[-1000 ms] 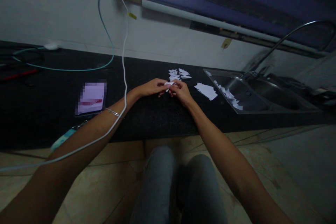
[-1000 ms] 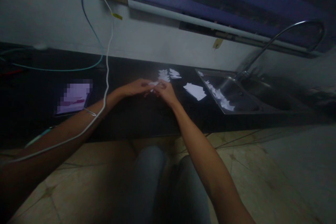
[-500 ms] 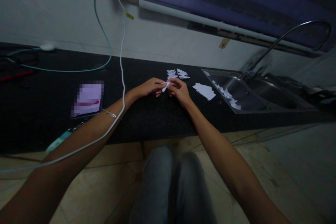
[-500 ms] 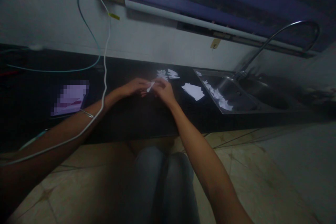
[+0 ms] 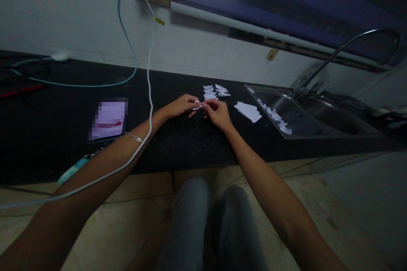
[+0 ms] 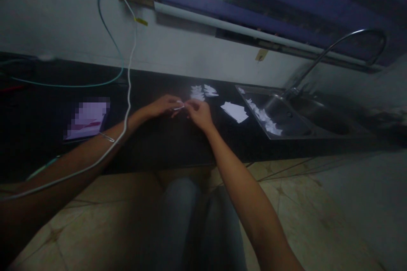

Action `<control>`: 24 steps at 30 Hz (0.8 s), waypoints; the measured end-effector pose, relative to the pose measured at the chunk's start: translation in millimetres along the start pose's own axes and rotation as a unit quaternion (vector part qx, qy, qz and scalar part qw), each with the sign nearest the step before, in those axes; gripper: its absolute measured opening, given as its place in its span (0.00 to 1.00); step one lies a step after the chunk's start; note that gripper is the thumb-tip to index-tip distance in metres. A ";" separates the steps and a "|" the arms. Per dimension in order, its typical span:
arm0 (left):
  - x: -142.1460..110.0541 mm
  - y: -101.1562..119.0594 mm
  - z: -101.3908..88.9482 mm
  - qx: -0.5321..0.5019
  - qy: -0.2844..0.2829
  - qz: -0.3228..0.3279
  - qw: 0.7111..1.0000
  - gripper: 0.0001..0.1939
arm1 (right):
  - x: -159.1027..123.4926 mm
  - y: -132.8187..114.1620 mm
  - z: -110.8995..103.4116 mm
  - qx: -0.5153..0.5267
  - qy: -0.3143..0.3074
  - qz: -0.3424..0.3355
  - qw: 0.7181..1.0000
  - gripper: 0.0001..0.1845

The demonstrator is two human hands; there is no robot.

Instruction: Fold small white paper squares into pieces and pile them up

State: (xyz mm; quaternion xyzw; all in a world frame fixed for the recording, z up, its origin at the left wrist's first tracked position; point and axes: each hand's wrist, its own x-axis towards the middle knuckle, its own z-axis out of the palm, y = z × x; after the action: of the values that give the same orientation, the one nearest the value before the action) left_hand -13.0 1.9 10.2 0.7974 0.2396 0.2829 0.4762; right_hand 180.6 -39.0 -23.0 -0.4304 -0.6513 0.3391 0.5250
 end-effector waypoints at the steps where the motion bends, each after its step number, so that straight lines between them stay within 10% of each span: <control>1: 1.0 -2.4 0.0 -0.009 -0.001 0.000 1.000 0.16 | -0.9 -0.4 0.1 -0.020 0.004 -0.006 1.000 0.15; 13: 6.8 -14.7 0.8 -0.107 -0.031 -0.030 0.993 0.16 | -5.9 -9.9 0.4 -0.216 0.015 -0.143 0.966 0.11; 24: 8.4 -21.6 1.4 -0.194 -0.034 -0.022 0.980 0.19 | 6.4 5.7 0.6 0.034 -0.008 -0.039 0.999 0.22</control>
State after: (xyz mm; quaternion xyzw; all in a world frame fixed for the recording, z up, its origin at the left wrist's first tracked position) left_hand -8.4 15.7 -7.8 0.6934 0.1809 0.2859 0.6362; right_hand 180.7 -30.9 -25.7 -0.3835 -0.6600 0.3439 0.5468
